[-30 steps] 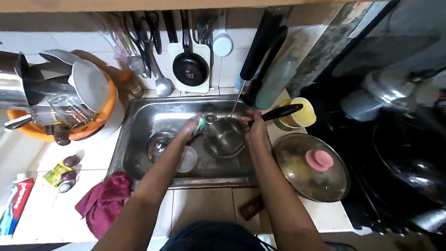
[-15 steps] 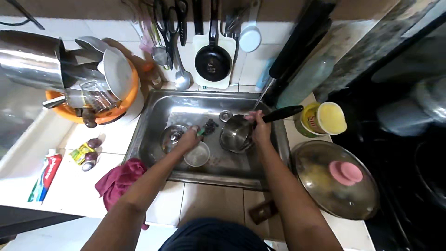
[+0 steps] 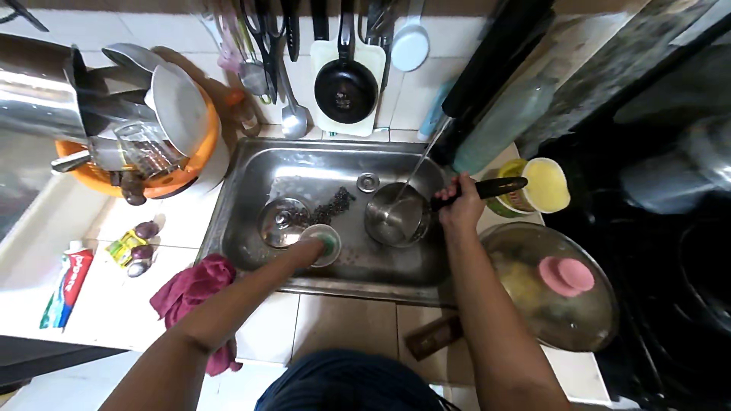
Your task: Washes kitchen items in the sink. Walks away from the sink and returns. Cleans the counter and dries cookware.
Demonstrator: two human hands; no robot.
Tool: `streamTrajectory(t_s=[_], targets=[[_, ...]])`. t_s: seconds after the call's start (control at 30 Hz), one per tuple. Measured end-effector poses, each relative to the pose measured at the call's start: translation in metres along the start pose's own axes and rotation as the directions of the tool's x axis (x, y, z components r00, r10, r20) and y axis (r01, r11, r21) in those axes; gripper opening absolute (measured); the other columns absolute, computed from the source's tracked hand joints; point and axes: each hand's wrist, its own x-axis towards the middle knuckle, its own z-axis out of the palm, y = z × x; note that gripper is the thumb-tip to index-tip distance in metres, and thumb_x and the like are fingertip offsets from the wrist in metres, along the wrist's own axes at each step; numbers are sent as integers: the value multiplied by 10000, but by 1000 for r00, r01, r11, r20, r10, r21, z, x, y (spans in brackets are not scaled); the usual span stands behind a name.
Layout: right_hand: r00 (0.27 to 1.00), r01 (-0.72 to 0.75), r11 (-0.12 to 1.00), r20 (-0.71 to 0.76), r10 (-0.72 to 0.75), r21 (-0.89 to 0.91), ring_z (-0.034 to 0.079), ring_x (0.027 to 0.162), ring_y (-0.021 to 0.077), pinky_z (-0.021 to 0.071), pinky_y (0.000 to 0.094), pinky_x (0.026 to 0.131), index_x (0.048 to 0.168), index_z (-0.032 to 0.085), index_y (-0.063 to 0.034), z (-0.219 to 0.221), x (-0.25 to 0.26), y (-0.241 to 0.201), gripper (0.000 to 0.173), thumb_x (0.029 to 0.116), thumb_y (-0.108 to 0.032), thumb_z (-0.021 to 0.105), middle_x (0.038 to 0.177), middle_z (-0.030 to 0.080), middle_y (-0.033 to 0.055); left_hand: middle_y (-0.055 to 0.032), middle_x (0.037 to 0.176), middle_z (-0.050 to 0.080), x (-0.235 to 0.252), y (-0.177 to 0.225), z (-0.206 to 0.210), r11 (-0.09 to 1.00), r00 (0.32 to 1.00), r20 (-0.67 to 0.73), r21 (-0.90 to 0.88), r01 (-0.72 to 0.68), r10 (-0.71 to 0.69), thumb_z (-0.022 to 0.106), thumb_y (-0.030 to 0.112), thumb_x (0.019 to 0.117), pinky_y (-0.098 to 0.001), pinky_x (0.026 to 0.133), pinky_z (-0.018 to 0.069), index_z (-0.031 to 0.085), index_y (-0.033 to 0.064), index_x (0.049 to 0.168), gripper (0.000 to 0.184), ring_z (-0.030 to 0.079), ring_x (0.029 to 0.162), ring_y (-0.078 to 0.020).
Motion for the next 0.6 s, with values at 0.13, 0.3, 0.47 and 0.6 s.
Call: streamTrajectory(t_s=[0.13, 0.3, 0.47, 0.6], targets=[[999, 16, 1000, 50, -15, -18, 518, 445, 47, 532, 225, 510, 824, 536, -131, 4, -4, 4, 270, 1082, -126, 457, 537, 506, -81, -311, 1308, 611, -5, -7, -17, 981, 996, -80, -192, 15, -30, 533, 75, 1036, -601, 1102, 409, 630, -84, 1272, 301, 567, 1269, -459], [995, 58, 998, 76, -57, -13, 521, 451, 49, 529, 221, 512, 802, 516, -138, 6, -11, 4, 265, 1051, -63, 464, 541, 512, -80, -128, 1058, 612, -9, -24, -27, 532, 966, -116, -846, 25, -230, 421, 53, 1078, -325, 773, 525, 564, -9, 1319, 288, 587, 839, -153], [993, 96, 994, 67, -93, -50, 518, 447, 44, 526, 230, 508, 828, 531, -136, 9, -11, 10, 237, 1046, -65, 473, 528, 507, -92, -17, 731, 573, -3, -19, -32, -187, 944, 39, -982, -25, -329, 383, 221, 1079, -220, 499, 486, 541, 92, 1004, 217, 548, 553, -81], [991, 123, 990, 57, -119, -73, 500, 430, 39, 509, 219, 485, 822, 537, -127, 16, -14, 15, 231, 1023, -26, 480, 516, 490, -90, -100, 1129, 644, 15, -23, -47, 216, 936, -248, -956, -196, -249, 512, 249, 1088, -305, 811, 543, 529, 71, 1392, 353, 626, 912, -147]])
